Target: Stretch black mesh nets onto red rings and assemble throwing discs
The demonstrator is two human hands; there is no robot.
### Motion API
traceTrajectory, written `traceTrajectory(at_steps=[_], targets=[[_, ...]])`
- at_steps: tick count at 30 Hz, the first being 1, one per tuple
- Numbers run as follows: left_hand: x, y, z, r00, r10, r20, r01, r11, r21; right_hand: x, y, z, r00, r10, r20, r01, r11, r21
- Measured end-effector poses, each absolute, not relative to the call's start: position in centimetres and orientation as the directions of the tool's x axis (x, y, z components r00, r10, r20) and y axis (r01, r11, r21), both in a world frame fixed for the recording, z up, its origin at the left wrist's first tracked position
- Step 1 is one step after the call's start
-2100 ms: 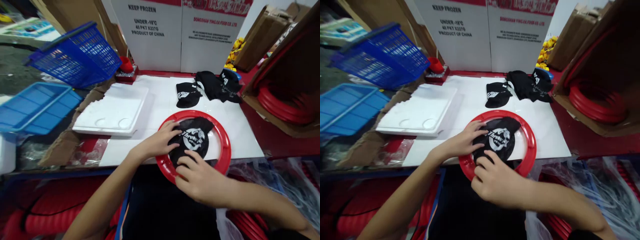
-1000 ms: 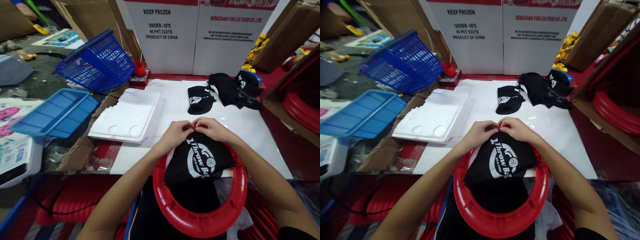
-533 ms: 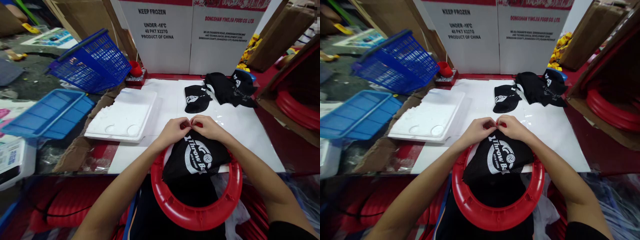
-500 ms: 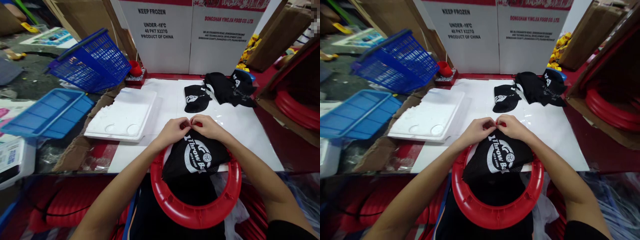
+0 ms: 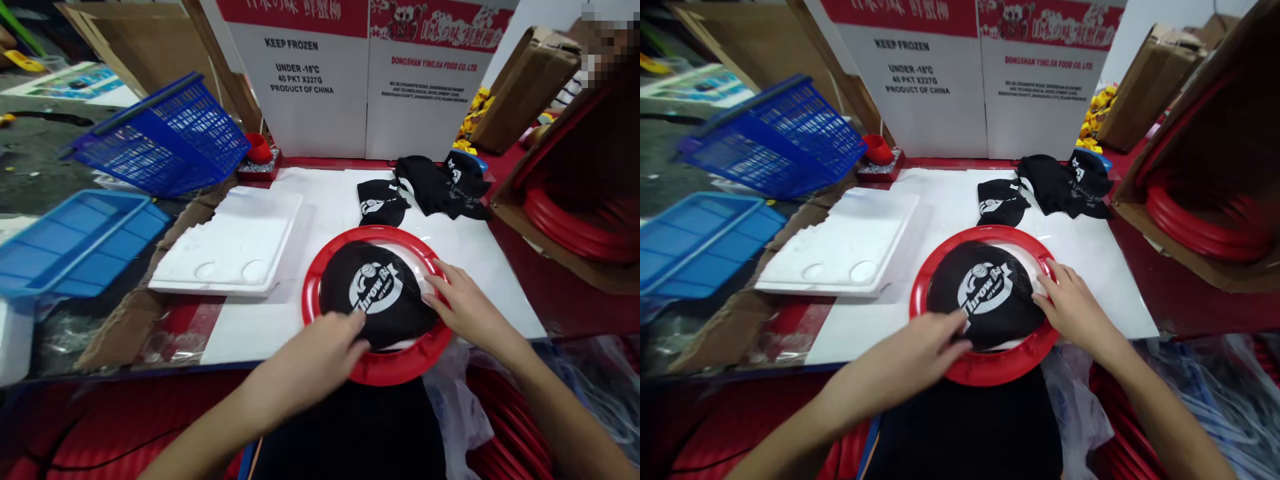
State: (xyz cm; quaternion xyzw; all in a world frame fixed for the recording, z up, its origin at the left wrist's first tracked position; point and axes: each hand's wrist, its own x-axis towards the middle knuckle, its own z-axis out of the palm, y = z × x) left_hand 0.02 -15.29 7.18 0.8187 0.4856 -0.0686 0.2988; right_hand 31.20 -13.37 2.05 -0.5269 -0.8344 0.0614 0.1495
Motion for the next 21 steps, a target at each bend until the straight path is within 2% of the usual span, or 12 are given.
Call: traceTrajectory(at_steps=[4, 6, 7, 9, 11, 13, 15, 17, 19, 21], targets=[[0.6, -17.1, 9.0, 0.82, 0.422, -0.387, 0.549, -0.387, 0.741, 30.5, -11.6, 0.5, -0.443, 0.876, 0.191, 0.81, 0.482, -0.334], [0.8, -15.7, 9.5, 0.887, 0.368, -0.278, 0.415, -0.378, 0.828, 29.7, -10.6, 0.9, -0.443, 0.871, 0.211, 0.825, 0.488, -0.286], [0.9, -14.5, 9.6, 0.888, 0.407, -0.215, 0.382, -0.393, 0.836, 29.2, -10.1, 1.1, -0.447, 0.866, 0.223, 0.834, 0.494, -0.246], [1.3, -11.4, 8.9, 0.807, 0.583, -0.091, 0.434, -0.483, 0.76, 28.1, -9.1, 1.1, -0.483, 0.844, 0.234, 0.831, 0.526, -0.181], [1.9, -8.3, 7.5, 0.67, 0.742, 0.012, 0.608, -0.558, 0.566, 27.0, -8.2, 0.7, -0.541, 0.811, 0.221, 0.798, 0.578, -0.17], [2.7, -5.9, 5.5, 0.621, 0.778, 0.088, 0.713, -0.609, 0.347, 26.3, -7.6, 0.0, -0.6, 0.769, 0.222, 0.747, 0.637, -0.188], [3.4, -4.4, 3.5, 0.668, 0.734, 0.123, 0.694, -0.674, 0.253, 26.0, -7.2, -0.4, -0.633, 0.731, 0.255, 0.701, 0.681, -0.212], [3.7, -3.7, 2.1, 0.713, 0.687, 0.142, 0.632, -0.717, 0.295, 26.1, -7.2, -0.5, -0.626, 0.718, 0.305, 0.669, 0.695, -0.263], [3.7, -3.4, 1.3, 0.713, 0.682, 0.162, 0.577, -0.702, 0.417, 26.5, -7.3, -0.2, -0.579, 0.745, 0.33, 0.653, 0.667, -0.359], [3.5, -3.1, 1.0, 0.679, 0.71, 0.187, 0.515, -0.642, 0.567, 26.7, -7.2, 0.4, -0.525, 0.799, 0.295, 0.645, 0.599, -0.474]])
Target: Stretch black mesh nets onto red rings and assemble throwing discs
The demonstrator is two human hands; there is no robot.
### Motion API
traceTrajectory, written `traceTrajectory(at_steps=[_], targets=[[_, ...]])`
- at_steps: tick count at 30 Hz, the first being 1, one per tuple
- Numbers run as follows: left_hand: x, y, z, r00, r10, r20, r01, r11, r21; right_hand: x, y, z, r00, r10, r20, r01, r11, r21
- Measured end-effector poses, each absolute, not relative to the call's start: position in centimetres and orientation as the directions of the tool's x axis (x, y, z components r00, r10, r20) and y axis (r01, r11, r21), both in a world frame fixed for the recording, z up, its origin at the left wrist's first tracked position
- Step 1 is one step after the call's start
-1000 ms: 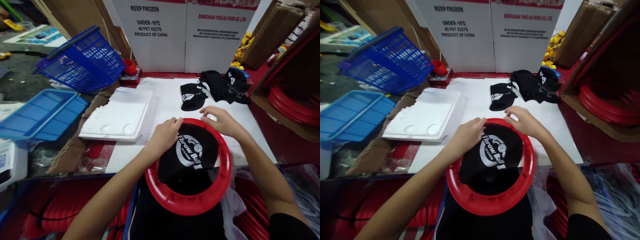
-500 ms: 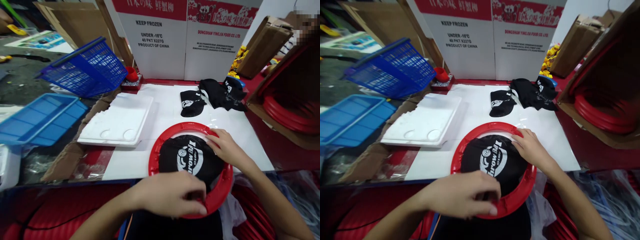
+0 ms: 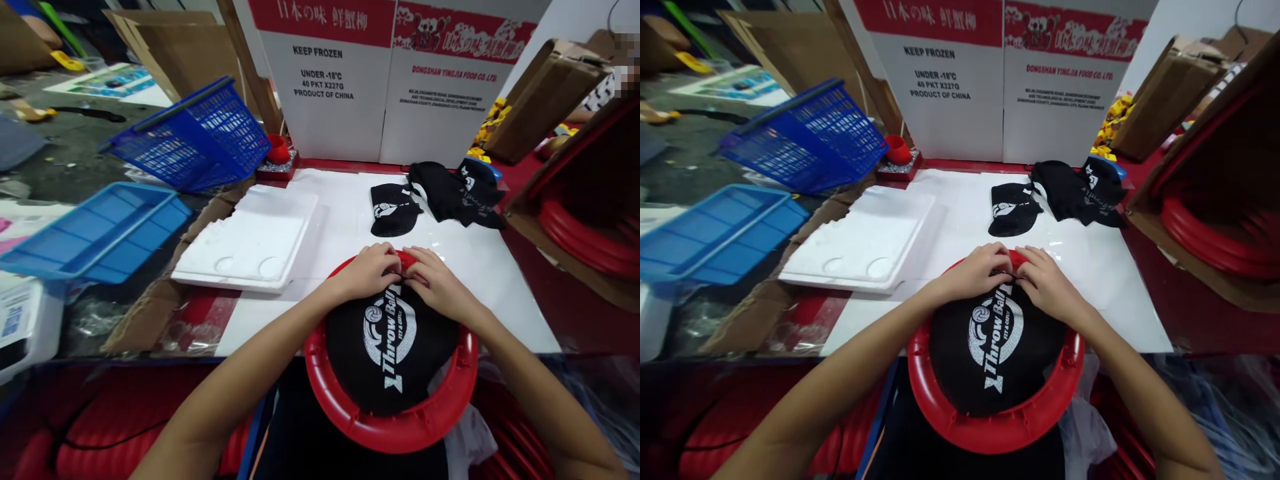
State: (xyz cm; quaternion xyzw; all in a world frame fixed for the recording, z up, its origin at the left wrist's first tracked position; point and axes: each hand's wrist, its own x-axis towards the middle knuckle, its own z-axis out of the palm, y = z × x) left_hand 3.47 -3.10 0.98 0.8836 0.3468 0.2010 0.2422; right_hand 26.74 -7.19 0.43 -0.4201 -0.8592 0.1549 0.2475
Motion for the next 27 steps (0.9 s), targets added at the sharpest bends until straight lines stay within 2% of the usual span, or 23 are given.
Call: traceTrajectory(at_steps=[2, 4, 10, 12, 18, 23, 27], targets=[[3.3, -2.7, 0.9, 0.625, 0.749, 0.218, 0.444, -0.572, 0.69, 26.9, -6.9, 1.1, -0.482, 0.846, 0.226, 0.636, 0.516, -0.575], [3.3, -2.4, 0.8, 0.582, 0.779, 0.236, 0.39, -0.522, 0.759, 26.9, -6.3, 1.7, -0.453, 0.877, 0.159, 0.62, 0.438, -0.652], [3.8, -2.5, 0.7, 0.529, 0.812, 0.244, 0.387, -0.488, 0.782, 27.1, -4.3, 2.0, -0.376, 0.927, 0.016, 0.467, 0.204, -0.86], [3.9, -2.6, 0.6, 0.528, 0.811, 0.251, 0.414, -0.504, 0.758, 27.2, -4.1, 1.7, -0.343, 0.939, 0.003, 0.451, 0.168, -0.876], [3.9, -2.8, 0.4, 0.532, 0.807, 0.257, 0.456, -0.529, 0.716, 27.3, -4.1, 1.0, -0.265, 0.96, 0.092, 0.486, 0.216, -0.847], [4.1, -2.6, 0.1, 0.524, 0.816, 0.244, 0.47, -0.516, 0.716, 27.8, -3.4, 1.1, -0.251, 0.968, -0.007, 0.414, 0.101, -0.905], [4.1, -2.5, 0.0, 0.518, 0.82, 0.244, 0.474, -0.513, 0.716, 28.0, -2.7, 1.3, -0.312, 0.948, -0.07, 0.383, 0.058, -0.922]])
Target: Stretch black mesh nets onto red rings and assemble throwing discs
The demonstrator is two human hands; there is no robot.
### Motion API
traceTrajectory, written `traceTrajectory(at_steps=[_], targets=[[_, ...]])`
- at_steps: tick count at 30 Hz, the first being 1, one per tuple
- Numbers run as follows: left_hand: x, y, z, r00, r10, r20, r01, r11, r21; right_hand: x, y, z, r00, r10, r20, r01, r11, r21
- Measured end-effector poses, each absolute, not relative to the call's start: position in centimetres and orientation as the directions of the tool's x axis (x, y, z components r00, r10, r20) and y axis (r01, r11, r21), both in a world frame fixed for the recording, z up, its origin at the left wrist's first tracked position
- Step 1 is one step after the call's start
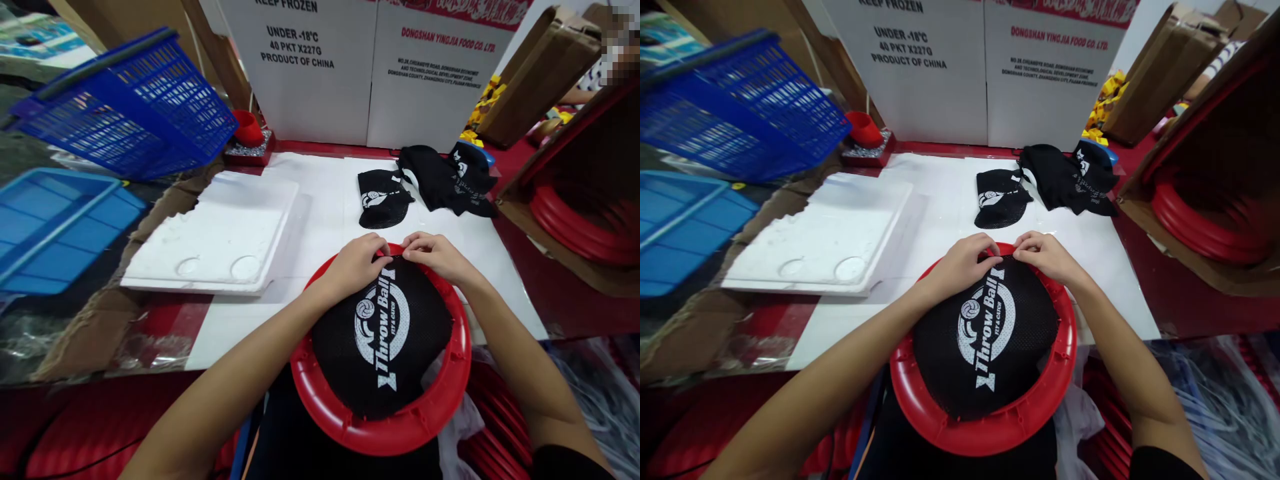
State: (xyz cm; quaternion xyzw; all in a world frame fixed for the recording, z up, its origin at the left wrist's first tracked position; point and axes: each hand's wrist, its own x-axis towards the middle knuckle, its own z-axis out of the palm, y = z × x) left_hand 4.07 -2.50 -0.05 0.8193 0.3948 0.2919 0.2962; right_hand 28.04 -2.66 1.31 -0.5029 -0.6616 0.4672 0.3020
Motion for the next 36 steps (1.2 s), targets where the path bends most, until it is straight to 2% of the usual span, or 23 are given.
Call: traceTrajectory(at_steps=[11, 20, 26, 28, 31, 33, 36], targets=[[3.8, -2.6, 0.5, 0.526, 0.821, 0.221, 0.489, -0.505, 0.711, 27.8, -2.7, 0.6, -0.319, 0.947, 0.044, 0.479, 0.201, -0.855], [3.7, -2.7, 0.5, 0.537, 0.82, 0.198, 0.513, -0.504, 0.695, 27.8, -2.4, 0.8, -0.334, 0.942, -0.012, 0.433, 0.142, -0.89], [3.8, -2.7, 0.6, 0.551, 0.81, 0.201, 0.537, -0.528, 0.658, 26.9, -2.6, 0.2, -0.33, 0.938, 0.111, 0.58, 0.294, -0.759], [3.4, -2.8, 0.7, 0.582, 0.79, 0.194, 0.539, -0.553, 0.636, 26.7, -2.7, -0.1, -0.311, 0.939, 0.15, 0.614, 0.319, -0.722], [2.3, -3.3, 1.5, 0.663, 0.733, 0.153, 0.541, -0.611, 0.578, 27.1, -2.5, -0.4, -0.298, 0.945, 0.137, 0.58, 0.294, -0.76], [1.3, -4.1, 2.5, 0.693, 0.71, 0.124, 0.583, -0.653, 0.484, 27.7, -2.3, -0.3, -0.321, 0.943, 0.088, 0.534, 0.257, -0.805], [-0.3, -5.6, 3.8, 0.645, 0.759, 0.092, 0.693, -0.631, 0.348, 28.2, -2.4, 0.7, -0.365, 0.93, 0.032, 0.523, 0.233, -0.82]])
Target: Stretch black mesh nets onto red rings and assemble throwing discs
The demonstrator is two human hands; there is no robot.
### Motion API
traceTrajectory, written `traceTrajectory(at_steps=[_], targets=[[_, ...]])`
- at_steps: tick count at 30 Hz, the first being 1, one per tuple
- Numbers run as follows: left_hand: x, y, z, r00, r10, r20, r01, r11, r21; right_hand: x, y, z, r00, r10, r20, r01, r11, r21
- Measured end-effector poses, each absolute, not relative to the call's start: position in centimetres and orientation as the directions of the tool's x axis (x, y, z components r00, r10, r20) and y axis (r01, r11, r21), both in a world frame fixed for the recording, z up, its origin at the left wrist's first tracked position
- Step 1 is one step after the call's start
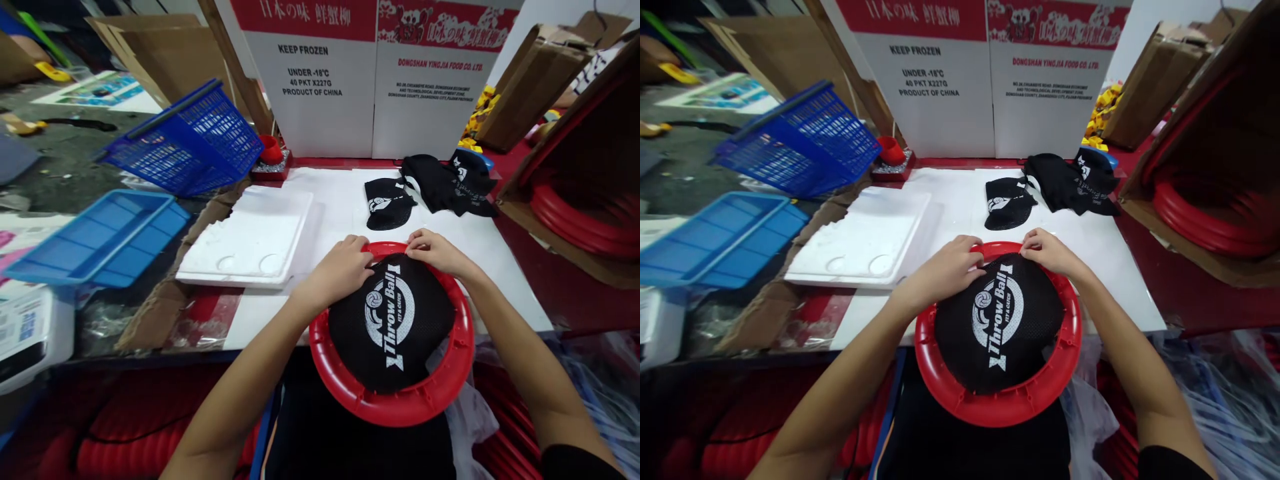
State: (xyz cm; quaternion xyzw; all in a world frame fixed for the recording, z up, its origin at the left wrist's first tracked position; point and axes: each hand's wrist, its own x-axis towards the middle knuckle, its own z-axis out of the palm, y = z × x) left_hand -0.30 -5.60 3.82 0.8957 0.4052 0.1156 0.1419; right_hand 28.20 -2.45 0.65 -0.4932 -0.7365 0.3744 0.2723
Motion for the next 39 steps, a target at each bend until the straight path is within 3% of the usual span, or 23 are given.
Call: traceTrajectory(at_steps=[2, 5, 7, 9, 12, 17, 23, 33, 39], targets=[[-1.2, -6.6, 4.2, 0.58, 0.812, 0.066, 0.742, -0.561, 0.368, 27.7, -3.0, 1.4, -0.348, 0.931, 0.107, 0.561, 0.298, -0.772], [-1.9, -7.8, 3.8, 0.509, 0.86, 0.024, 0.773, -0.469, 0.427, 25.8, -4.0, 2.2, -0.466, 0.843, 0.27, 0.614, 0.528, -0.587], [-2.1, -8.3, 3.4, 0.488, 0.873, 0.02, 0.792, -0.452, 0.411, 24.3, -4.4, 2.2, -0.63, 0.735, 0.25, 0.592, 0.663, -0.459], [-2.2, -8.7, 3.0, 0.473, 0.88, 0.027, 0.799, -0.442, 0.407, 23.4, -4.2, 2.1, -0.732, 0.657, 0.179, 0.552, 0.726, -0.409], [-2.8, -9.1, 2.7, 0.437, 0.899, 0.032, 0.766, -0.391, 0.51, 23.5, -3.2, 2.1, -0.772, 0.623, 0.126, 0.505, 0.721, -0.474], [-4.8, -9.8, 2.1, 0.34, 0.94, 0.032, 0.591, -0.24, 0.77, 25.3, -1.3, 2.3, -0.7, 0.704, 0.122, 0.443, 0.561, -0.699], [-4.6, -9.5, 1.4, 0.217, 0.976, -0.013, 0.552, -0.112, 0.827, 26.4, -0.1, 1.2, -0.653, 0.758, 0.015, 0.341, 0.311, -0.887], [-5.7, -8.5, 2.0, 0.263, 0.954, -0.145, 0.537, -0.02, 0.843, 25.9, 0.2, 0.4, -0.664, 0.745, 0.067, 0.371, 0.405, -0.836], [-5.5, -8.1, 1.1, 0.256, 0.965, -0.061, 0.529, -0.087, 0.844, 26.0, -0.2, 0.5, -0.647, 0.757, 0.094, 0.403, 0.444, -0.8]])
